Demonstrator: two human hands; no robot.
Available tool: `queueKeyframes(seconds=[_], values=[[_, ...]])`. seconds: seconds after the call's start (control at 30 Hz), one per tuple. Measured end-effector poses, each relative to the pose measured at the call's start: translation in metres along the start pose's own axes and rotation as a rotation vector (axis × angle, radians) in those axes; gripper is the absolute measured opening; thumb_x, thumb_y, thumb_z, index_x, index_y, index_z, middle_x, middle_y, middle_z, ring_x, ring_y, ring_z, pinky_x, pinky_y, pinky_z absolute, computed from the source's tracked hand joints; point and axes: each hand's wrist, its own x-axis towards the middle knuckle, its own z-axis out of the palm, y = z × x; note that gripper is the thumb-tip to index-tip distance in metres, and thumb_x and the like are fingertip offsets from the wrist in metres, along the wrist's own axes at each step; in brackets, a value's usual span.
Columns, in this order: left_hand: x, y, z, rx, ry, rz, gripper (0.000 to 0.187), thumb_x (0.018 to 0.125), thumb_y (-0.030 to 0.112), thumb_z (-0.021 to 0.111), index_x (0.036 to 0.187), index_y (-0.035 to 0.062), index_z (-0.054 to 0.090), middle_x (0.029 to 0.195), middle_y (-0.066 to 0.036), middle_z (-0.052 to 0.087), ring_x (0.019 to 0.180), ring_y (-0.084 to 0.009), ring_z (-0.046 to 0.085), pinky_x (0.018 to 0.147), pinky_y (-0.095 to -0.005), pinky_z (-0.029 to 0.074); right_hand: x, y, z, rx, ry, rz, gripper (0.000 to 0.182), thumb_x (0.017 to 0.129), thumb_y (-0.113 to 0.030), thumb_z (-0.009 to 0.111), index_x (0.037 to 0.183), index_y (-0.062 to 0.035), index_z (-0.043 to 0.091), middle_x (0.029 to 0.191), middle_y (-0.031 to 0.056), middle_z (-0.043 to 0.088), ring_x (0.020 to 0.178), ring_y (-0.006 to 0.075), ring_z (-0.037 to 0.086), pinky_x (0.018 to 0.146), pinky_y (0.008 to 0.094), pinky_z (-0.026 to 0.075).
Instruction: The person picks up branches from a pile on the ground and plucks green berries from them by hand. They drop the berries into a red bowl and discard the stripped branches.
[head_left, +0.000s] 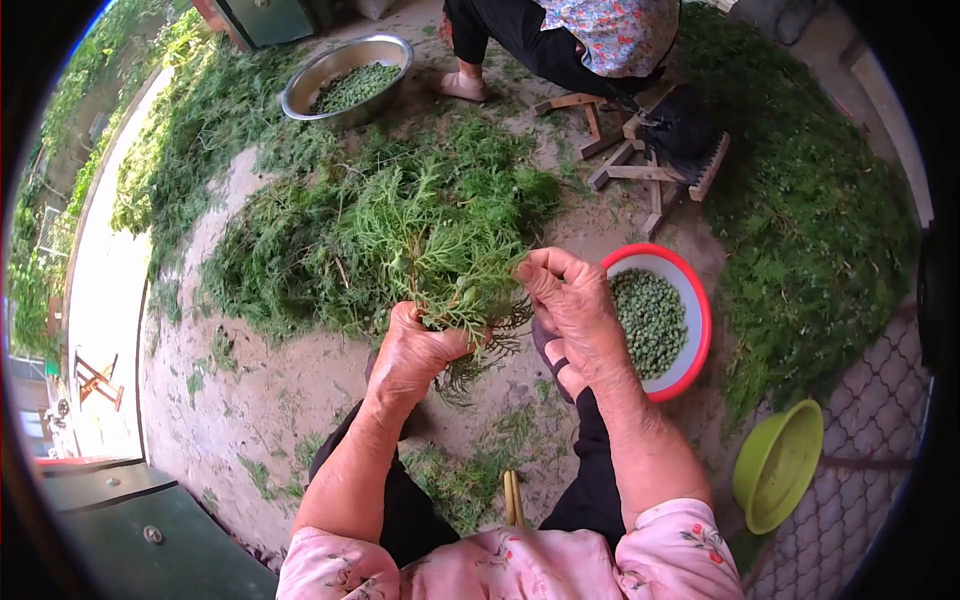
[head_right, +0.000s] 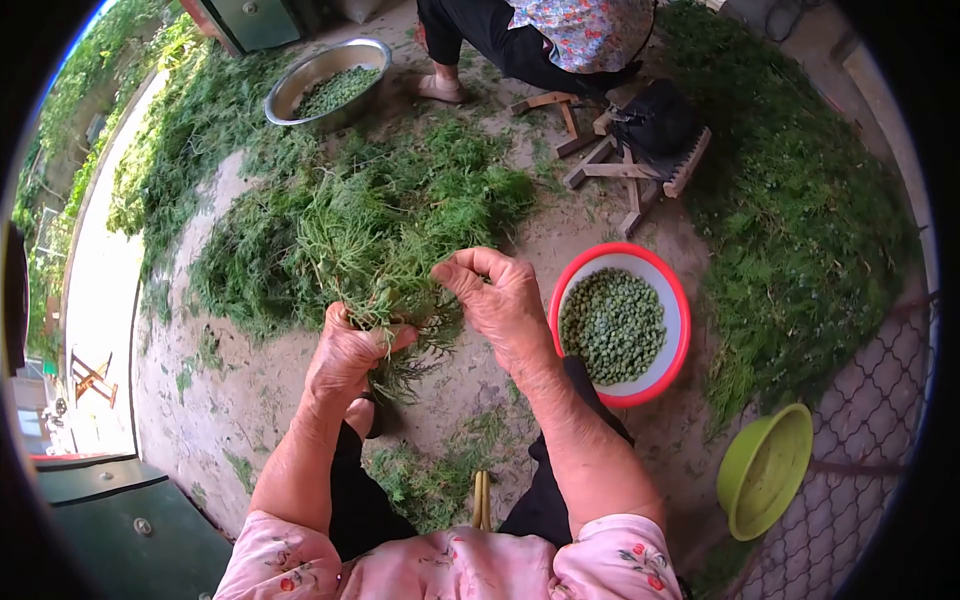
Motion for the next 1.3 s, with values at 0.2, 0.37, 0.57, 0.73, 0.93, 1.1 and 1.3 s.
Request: queueKeyframes(seconds=[0.2,0.37,0.57,0.73,0.93,1.1,1.3], values=[[-0.003,0.007,0.002,0.098,0.007,-0.047,0.031,0.065,0.002,0.075,0.093,0.0029,0.064,0.084,-0.002,0.065,0.073,-0.0106,0.06,0.067,-0.0249,0.049,0.001,0.002,-0.001,-0.143,-0.087,-0.066,0.017,0.079,-0.018,0.069,0.087,-0.0041,0.061,0.066,-0.009,0.05,0.047,-0.0025,0.032,0.04,0.0136,0.022],[-0.001,0.001,0.002,-0.088,0.026,-0.025,0.031,0.066,-0.001,0.072,0.095,0.0023,0.062,0.085,-0.003,0.065,0.073,-0.0127,0.061,0.067,-0.0265,0.05,0.002,0.006,0.003,-0.327,0.304,-0.341,0.014,0.081,-0.014,0.066,0.085,-0.001,0.062,0.074,-0.0025,0.058,0.067,0.0029,0.046,0.061,0.019,0.039],[-0.001,0.007,0.002,-0.21,0.013,-0.071,0.032,0.067,0.0,0.07,0.098,0.0011,0.062,0.09,-0.003,0.065,0.079,-0.0129,0.06,0.075,-0.0274,0.048,0.001,-0.014,-0.008,0.331,0.027,-0.105,0.008,0.087,-0.012,0.056,0.089,-0.0049,0.054,0.074,0.0012,0.056,0.058,0.0066,0.053,0.044,0.0199,0.038],[0.0,0.005,0.002,-0.203,-0.002,-0.073,0.032,0.068,-0.001,0.069,0.099,0.0014,0.06,0.089,-0.006,0.065,0.078,-0.0142,0.061,0.072,-0.0299,0.05,-0.005,-0.011,-0.009,0.004,-0.198,0.01,0.019,0.081,-0.008,0.064,0.098,-0.0009,0.06,0.076,-0.0008,0.057,0.053,0.0033,0.047,0.046,0.0167,0.037],[0.001,0.003,0.003,-0.235,-0.02,-0.12,0.032,0.069,-0.004,0.068,0.1,0.0008,0.061,0.093,-0.005,0.065,0.079,-0.0142,0.061,0.074,-0.0279,0.05,-0.006,-0.012,-0.003,-0.429,-0.256,-0.037,0.022,0.077,-0.007,0.066,0.098,-0.0037,0.061,0.08,0.0005,0.06,0.06,0.0065,0.051,0.054,0.0219,0.042],[0.003,0.0,0.005,-0.24,-0.02,-0.111,0.032,0.069,-0.005,0.067,0.1,0.0012,0.061,0.092,-0.005,0.065,0.079,-0.014,0.061,0.074,-0.0278,0.05,-0.005,-0.005,-0.004,-0.544,-0.226,-0.208,0.021,0.075,-0.005,0.066,0.095,-0.0024,0.059,0.077,0.0042,0.06,0.072,0.0132,0.056,0.067,0.0271,0.045],[0.001,0.006,0.014,-0.244,0.022,-0.124,0.031,0.068,0.002,0.07,0.097,0.0031,0.061,0.086,-0.004,0.064,0.075,-0.0136,0.06,0.068,-0.0268,0.049,-0.007,0.001,-0.006,-0.601,-0.121,-0.3,0.017,0.076,-0.006,0.066,0.087,-0.0009,0.055,0.073,0.0049,0.06,0.067,0.0143,0.057,0.061,0.0281,0.045]])
